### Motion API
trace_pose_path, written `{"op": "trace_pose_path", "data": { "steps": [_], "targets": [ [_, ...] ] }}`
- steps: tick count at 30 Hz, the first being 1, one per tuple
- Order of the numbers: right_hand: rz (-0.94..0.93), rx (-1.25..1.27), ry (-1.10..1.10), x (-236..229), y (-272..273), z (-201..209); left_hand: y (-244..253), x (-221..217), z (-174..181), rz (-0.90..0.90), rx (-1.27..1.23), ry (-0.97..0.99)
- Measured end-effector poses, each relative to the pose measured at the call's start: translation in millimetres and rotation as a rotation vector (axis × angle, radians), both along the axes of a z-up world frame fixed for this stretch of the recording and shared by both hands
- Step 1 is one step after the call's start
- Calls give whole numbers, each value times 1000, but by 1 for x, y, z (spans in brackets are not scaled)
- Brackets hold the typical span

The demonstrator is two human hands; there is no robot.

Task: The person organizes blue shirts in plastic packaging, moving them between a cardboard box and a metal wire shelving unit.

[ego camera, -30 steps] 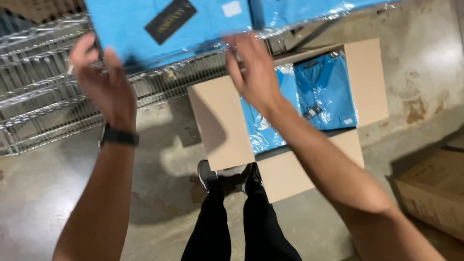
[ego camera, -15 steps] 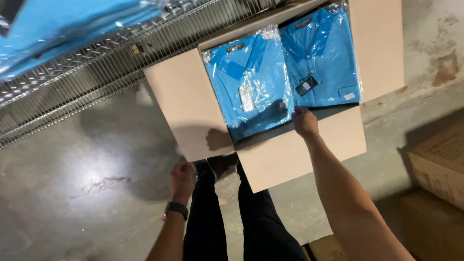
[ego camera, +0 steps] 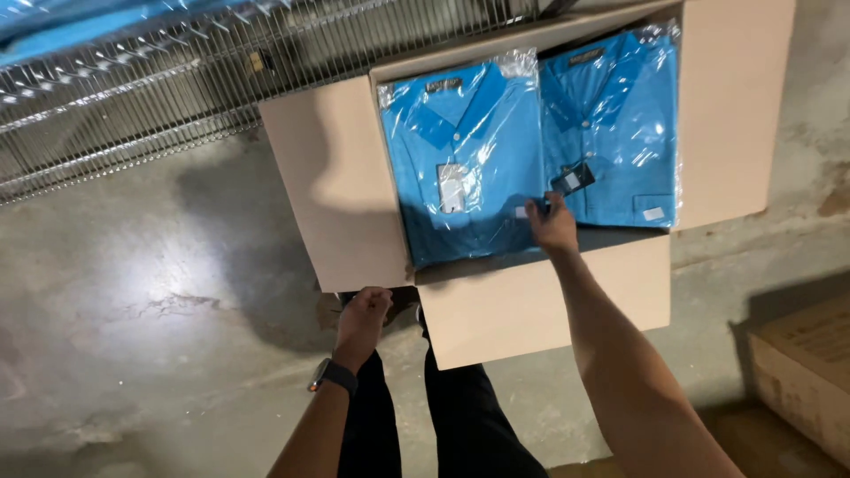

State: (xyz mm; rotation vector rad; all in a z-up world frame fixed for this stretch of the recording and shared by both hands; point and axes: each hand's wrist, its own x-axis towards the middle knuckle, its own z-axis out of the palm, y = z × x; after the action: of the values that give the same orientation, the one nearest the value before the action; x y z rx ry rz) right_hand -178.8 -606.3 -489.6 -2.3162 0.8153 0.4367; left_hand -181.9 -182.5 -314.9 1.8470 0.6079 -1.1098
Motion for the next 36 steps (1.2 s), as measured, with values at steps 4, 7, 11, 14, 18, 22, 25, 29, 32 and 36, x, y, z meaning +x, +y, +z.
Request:
{"op": "trace_pose_path", "data": {
  "steps": [4, 7, 11, 14, 18, 22, 25, 29, 32, 36],
  "targets": [
    [-90, 106, -20, 14, 39, 94, -6, 10, 0, 19, -11, -37],
    [-23, 137, 43, 20, 52, 134, -10, 10, -19, -6, -4, -79],
    [-148, 318, -156, 32, 77, 228, -20, 25, 13, 64, -42, -152],
    [-265, 428, -247, 22, 87, 301, -26, 29, 28, 29, 33, -103],
    [-334, 497, -177, -2, 108, 392, -18, 14, 10, 262, -170, -296],
    [-406, 460, -85, -38, 146, 423, 21, -2, 52, 457, -367, -136],
    [-319, 315, -159, -69, 171, 389, 70, -20, 113, 371, -439, -284],
    [-124, 460, -311, -86, 228, 346, 161, -51, 189, 288, -131, -434],
    [8, 542, -277, -60, 304, 355, 236, -70, 201, 489, -139, -478],
    [17, 451, -27, 12, 421, 409, 335, -56, 202, 676, -67, -584]
  ]
}}
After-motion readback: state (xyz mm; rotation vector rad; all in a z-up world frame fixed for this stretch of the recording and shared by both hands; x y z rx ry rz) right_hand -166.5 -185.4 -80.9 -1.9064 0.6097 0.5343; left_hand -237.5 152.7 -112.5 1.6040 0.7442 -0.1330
